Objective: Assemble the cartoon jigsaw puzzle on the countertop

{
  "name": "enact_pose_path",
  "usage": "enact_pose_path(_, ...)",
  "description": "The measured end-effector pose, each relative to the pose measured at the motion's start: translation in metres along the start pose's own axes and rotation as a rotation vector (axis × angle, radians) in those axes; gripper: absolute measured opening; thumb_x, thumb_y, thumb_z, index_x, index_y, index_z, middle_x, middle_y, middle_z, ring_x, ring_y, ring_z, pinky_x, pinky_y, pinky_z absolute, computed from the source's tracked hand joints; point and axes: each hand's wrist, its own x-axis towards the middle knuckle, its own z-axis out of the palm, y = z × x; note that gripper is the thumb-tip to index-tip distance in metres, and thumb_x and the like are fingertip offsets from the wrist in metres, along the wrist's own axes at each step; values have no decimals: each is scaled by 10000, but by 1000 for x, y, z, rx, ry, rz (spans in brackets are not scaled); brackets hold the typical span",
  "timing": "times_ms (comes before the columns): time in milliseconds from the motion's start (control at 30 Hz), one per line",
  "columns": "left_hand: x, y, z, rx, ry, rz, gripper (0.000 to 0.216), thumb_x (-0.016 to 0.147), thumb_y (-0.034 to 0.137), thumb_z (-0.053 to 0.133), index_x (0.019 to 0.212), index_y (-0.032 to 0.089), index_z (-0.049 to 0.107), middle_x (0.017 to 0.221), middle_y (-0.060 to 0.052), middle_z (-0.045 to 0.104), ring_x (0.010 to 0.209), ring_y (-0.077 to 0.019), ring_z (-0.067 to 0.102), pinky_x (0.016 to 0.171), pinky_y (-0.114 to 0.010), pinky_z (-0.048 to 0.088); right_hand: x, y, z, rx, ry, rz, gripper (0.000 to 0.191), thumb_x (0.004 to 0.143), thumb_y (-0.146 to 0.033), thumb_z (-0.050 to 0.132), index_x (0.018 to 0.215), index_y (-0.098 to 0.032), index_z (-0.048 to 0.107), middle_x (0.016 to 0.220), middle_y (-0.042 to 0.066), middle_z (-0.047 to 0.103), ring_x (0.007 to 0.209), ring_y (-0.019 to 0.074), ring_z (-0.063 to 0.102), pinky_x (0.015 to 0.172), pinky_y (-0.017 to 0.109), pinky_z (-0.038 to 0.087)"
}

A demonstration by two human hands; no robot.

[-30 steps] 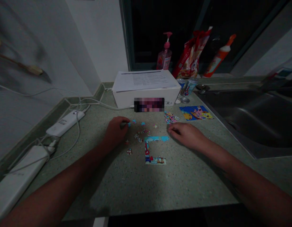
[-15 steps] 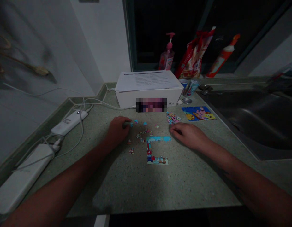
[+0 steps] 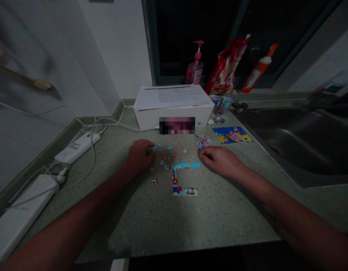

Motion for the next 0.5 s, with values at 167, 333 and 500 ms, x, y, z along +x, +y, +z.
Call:
enact_pose_path(167, 1, 0, 1, -20, 9, -4, 209, 818, 273, 648, 1002, 235, 740, 1146, -98, 765, 1164, -325, 671, 1092, -546, 483, 0, 2, 2, 12, 16, -23, 221, 982, -254, 534, 913, -252, 744, 952, 57, 798, 813, 227, 723, 701, 364, 498)
enact_pose_path(333, 1, -1, -1, -63, 33, -24, 179, 751, 254, 693, 927, 227, 711, 1113, -102, 763, 1149, -322, 679, 1079, -537, 494, -1, 2, 3, 9, 43, -29, 222, 983, -262, 530, 917, -257, 742, 924, 61, 790, 778, 221, 706, 685, 364, 492)
enact_pose_path(500, -1, 9, -8, -113, 14, -100, 119, 781, 227, 660, 888, 230, 713, 962, -80, 780, 953, -288, 724, 958, -483, 561, 0, 0, 4, 7, 52, -20, 227, 1002, -277, 527, 946, -245, 744, 955, 65, 786, 843, 235, 720, 727, 367, 510)
